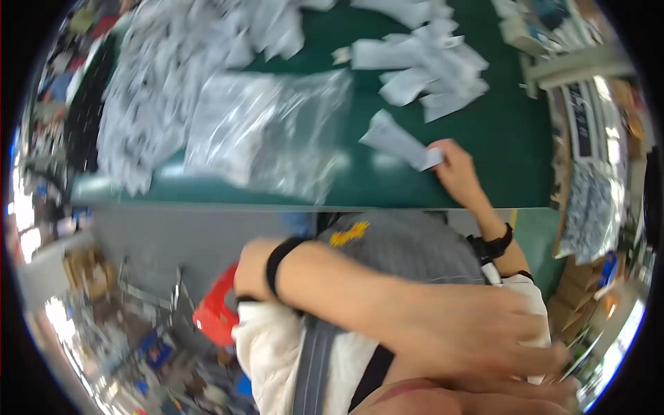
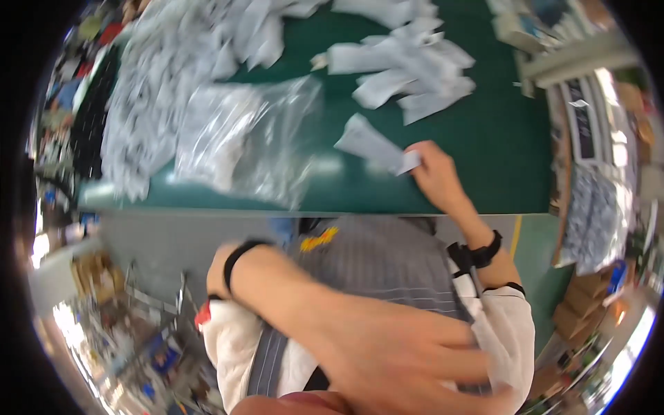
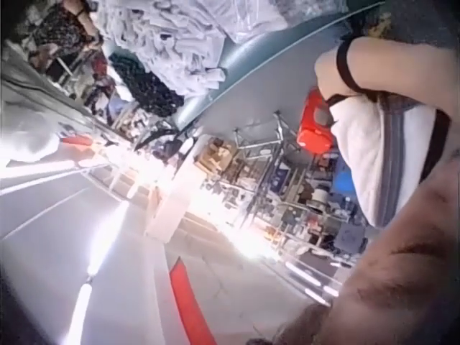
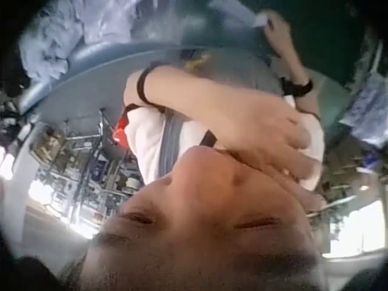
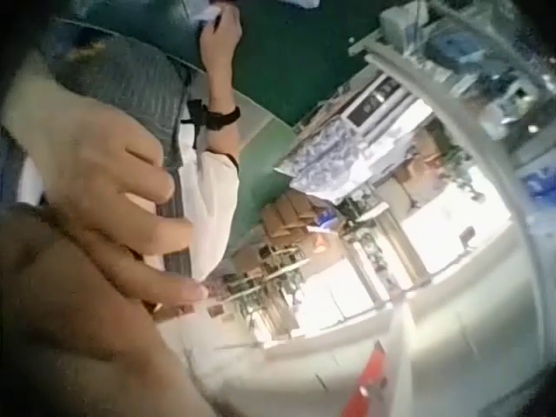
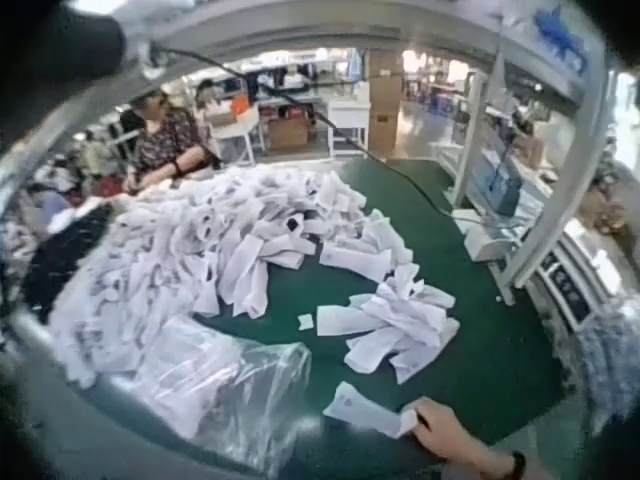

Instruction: The person packages items by hand, picking up white foam sleeves, inserting black objects into them, and folding the sleeves. They then place the sleeved objects into a clear plastic bag and set the bag on a scale.

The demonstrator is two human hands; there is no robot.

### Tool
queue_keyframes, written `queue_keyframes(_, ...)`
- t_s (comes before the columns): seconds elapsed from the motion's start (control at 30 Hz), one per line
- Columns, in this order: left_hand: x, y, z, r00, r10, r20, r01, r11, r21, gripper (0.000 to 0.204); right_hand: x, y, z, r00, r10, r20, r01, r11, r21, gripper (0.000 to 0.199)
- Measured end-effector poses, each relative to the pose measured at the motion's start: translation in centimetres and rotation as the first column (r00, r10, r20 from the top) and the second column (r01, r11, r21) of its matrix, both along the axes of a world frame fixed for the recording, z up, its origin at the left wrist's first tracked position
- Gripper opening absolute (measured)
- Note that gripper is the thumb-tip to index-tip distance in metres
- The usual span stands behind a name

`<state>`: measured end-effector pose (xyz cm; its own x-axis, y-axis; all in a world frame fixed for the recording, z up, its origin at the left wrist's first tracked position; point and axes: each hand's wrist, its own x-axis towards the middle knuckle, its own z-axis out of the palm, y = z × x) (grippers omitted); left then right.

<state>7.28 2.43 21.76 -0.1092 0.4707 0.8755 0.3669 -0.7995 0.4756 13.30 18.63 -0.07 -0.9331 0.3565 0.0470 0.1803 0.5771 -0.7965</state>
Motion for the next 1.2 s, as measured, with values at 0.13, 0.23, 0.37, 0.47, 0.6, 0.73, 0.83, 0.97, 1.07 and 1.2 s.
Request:
queue_keyframes(0.13, -1.8, -1.7, -2.0, 0.974, 0.153, -0.168, -0.166, 0.984, -0.064, 0.033, -0.7, 0.2, 0.6, 0.995, 0.088, -0.051, -0.085, 0.995, 0.051, 0.022)
queue_keyframes(0.23, -2.1, -1.0, -1.5, 0.977, 0.202, -0.063, -0.207, 0.975, -0.084, 0.029, -1.2, 2.5, 1.9, 0.994, -0.027, -0.105, 0.045, 0.983, 0.178, 0.026)
queue_keyframes(0.37, -2.3, 1.2, -0.7, 0.925, 0.356, 0.136, -0.359, 0.933, -0.004, 0.021, -3.4, 6.3, 2.4, 0.991, -0.019, -0.130, 0.079, 0.880, 0.468, 0.030)
queue_keyframes(0.47, -2.0, 1.6, -1.0, 0.874, 0.455, 0.170, -0.469, 0.881, 0.056, 0.017, -4.4, 7.2, 1.0, 0.999, -0.004, -0.034, 0.024, 0.792, 0.611, 0.032)
queue_keyframes(0.6, -1.1, 2.1, -3.1, 0.862, 0.491, 0.124, -0.506, 0.844, 0.178, 0.015, -4.8, 4.0, 0.1, 0.991, 0.110, 0.078, -0.134, 0.814, 0.565, 0.036)
queue_keyframes(0.73, -0.9, 1.8, -2.3, 0.839, 0.544, 0.027, -0.541, 0.829, 0.142, 0.017, -7.4, 0.7, 0.5, 0.996, 0.081, -0.042, -0.049, 0.866, 0.498, 0.035)
queue_keyframes(0.83, -1.7, 0.8, -1.4, 0.829, 0.545, 0.128, -0.540, 0.839, -0.075, 0.018, -6.4, 1.6, 2.8, 1.000, -0.006, -0.027, 0.016, 0.923, 0.384, 0.030)
queue_keyframes(0.97, -3.4, 1.6, -2.4, 0.865, 0.500, -0.054, -0.495, 0.865, 0.074, 0.019, -3.6, 2.9, 2.7, 0.998, 0.021, -0.067, -0.003, 0.964, 0.267, 0.024)
queue_keyframes(1.07, -4.7, 2.5, -0.8, 0.862, 0.506, 0.040, -0.506, 0.850, 0.150, 0.012, -2.2, 3.1, 3.5, 0.997, -0.042, -0.065, 0.058, 0.962, 0.267, 0.022)
queue_keyframes(1.2, -4.2, 2.2, -1.3, 0.881, 0.474, 0.003, -0.471, 0.876, 0.105, 0.017, -1.9, 3.1, 3.5, 0.996, -0.092, -0.012, 0.092, 0.975, 0.204, 0.019)
